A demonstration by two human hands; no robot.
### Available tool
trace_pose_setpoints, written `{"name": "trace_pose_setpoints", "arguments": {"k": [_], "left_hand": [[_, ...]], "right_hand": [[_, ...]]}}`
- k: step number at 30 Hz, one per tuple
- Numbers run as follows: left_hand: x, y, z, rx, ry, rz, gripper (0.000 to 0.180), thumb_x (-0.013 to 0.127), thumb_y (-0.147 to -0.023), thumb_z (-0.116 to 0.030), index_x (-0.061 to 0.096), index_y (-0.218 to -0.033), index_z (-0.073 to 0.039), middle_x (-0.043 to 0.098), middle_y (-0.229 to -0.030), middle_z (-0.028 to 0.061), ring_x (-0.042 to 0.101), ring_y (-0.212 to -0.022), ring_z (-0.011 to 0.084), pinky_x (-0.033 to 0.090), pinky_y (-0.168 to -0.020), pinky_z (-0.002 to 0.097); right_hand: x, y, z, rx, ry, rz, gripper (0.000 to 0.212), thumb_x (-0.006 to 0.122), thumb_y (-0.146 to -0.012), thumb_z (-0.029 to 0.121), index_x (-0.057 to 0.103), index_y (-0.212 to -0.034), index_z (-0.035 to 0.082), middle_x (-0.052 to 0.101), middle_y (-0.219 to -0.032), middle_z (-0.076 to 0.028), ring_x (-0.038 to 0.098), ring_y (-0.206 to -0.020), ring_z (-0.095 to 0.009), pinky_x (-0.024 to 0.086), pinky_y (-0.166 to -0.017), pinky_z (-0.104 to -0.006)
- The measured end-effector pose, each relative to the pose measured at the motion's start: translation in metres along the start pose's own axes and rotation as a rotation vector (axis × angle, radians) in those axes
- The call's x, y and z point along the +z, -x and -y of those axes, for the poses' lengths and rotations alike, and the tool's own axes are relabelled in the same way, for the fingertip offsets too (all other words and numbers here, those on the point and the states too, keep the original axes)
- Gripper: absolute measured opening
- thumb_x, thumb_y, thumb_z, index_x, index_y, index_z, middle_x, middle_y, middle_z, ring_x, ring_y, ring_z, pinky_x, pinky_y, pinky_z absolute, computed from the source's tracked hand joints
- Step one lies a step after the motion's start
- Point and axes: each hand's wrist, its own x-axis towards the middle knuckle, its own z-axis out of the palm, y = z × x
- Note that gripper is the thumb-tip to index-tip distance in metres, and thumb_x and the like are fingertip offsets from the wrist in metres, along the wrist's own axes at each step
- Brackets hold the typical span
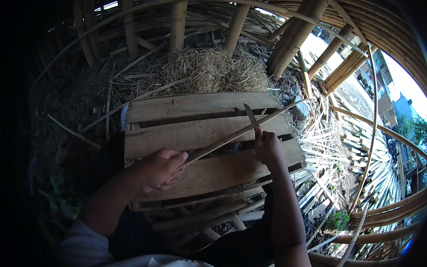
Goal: The person holds a thin bamboo stick with the left hand and uses a knife in the right hand to shave its surface while seated on a wooden pallet. The person repeatedly rotates and repositions the stick to continue shaving along its length.
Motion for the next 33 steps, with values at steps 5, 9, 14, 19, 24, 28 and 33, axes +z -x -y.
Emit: {"name": "trace_pose_setpoints", "arguments": {"k": [5, 9, 14, 19, 24, 28, 33], "left_hand": [[0.002, 0.002, -0.001, -0.030, -0.057, -0.014, 0.037, 0.038, -0.112, -0.037, 0.051, -0.095, -0.006, 0.039, -0.059, -0.0038, 0.030, -0.044, 0.0049, 0.026, -0.039, 0.0236], [0.001, -0.010, 0.004, -0.026, -0.026, 0.014, 0.037, 0.037, -0.112, -0.037, 0.051, -0.096, -0.007, 0.038, -0.059, -0.0039, 0.030, -0.045, 0.0047, 0.026, -0.039, 0.0232], [0.002, -0.025, 0.010, -0.044, 0.122, 0.066, 0.036, 0.036, -0.112, -0.037, 0.050, -0.097, -0.008, 0.037, -0.059, -0.0040, 0.028, -0.046, 0.0043, 0.025, -0.040, 0.0219], [0.001, -0.017, 0.005, -0.047, 0.199, 0.178, 0.035, 0.035, -0.112, -0.036, 0.050, -0.098, -0.008, 0.037, -0.059, -0.0037, 0.027, -0.046, 0.0046, 0.025, -0.040, 0.0218], [0.002, -0.011, 0.001, -0.046, 0.152, 0.102, 0.036, 0.036, -0.112, -0.037, 0.049, -0.095, -0.008, 0.036, -0.057, -0.0043, 0.025, -0.044, 0.0048, 0.025, -0.039, 0.0222], [0.001, -0.011, 0.000, -0.039, 0.155, 0.145, 0.037, 0.037, -0.112, -0.037, 0.048, -0.092, -0.008, 0.036, -0.056, -0.0043, 0.026, -0.044, 0.0052, 0.025, -0.039, 0.0223], [0.002, -0.007, 0.001, -0.049, 0.120, 0.127, 0.037, 0.036, -0.112, -0.037, 0.048, -0.092, -0.008, 0.036, -0.056, -0.0042, 0.028, -0.044, 0.0053, 0.025, -0.039, 0.0223]], "right_hand": [[-0.007, 0.013, 0.024, 0.080, -0.067, 0.072, 0.059, 0.051, -0.107, 0.042, 0.064, -0.078, -0.007, 0.056, -0.058, -0.021, 0.054, -0.048, -0.029, 0.043, -0.051, -0.0442], [0.005, 0.050, 0.056, -0.181, -0.193, 0.239, 0.055, 0.054, -0.106, 0.040, 0.066, -0.083, -0.008, 0.059, -0.064, -0.029, 0.054, -0.054, -0.033, 0.045, -0.059, -0.0446], [0.014, 0.045, 0.061, -0.261, -0.115, 0.092, 0.048, 0.058, -0.105, 0.035, 0.067, -0.082, -0.005, 0.058, -0.064, -0.028, 0.055, -0.056, -0.045, 0.045, -0.057, -0.0484], [-0.005, -0.007, 0.009, -0.048, 0.029, -0.052, 0.058, 0.053, -0.107, 0.040, 0.065, -0.074, -0.006, 0.056, -0.056, -0.025, 0.063, -0.051, -0.037, 0.046, -0.052, -0.0479], [-0.004, 0.001, 0.023, 0.020, -0.044, 0.040, 0.063, 0.051, -0.107, 0.043, 0.063, -0.071, -0.007, 0.054, -0.053, -0.023, 0.062, -0.047, -0.033, 0.048, -0.050, -0.0483], [-0.004, 0.005, 0.017, 0.014, -0.059, 0.044, 0.063, 0.048, -0.108, 0.047, 0.059, -0.074, -0.005, 0.051, -0.052, -0.009, 0.048, -0.039, -0.016, 0.040, -0.039, -0.0373], [-0.005, 0.014, 0.030, 0.026, -0.053, 0.039, 0.063, 0.052, -0.106, 0.044, 0.061, -0.069, -0.006, 0.055, -0.053, -0.021, 0.059, -0.041, -0.032, 0.045, -0.043, -0.0455]]}}
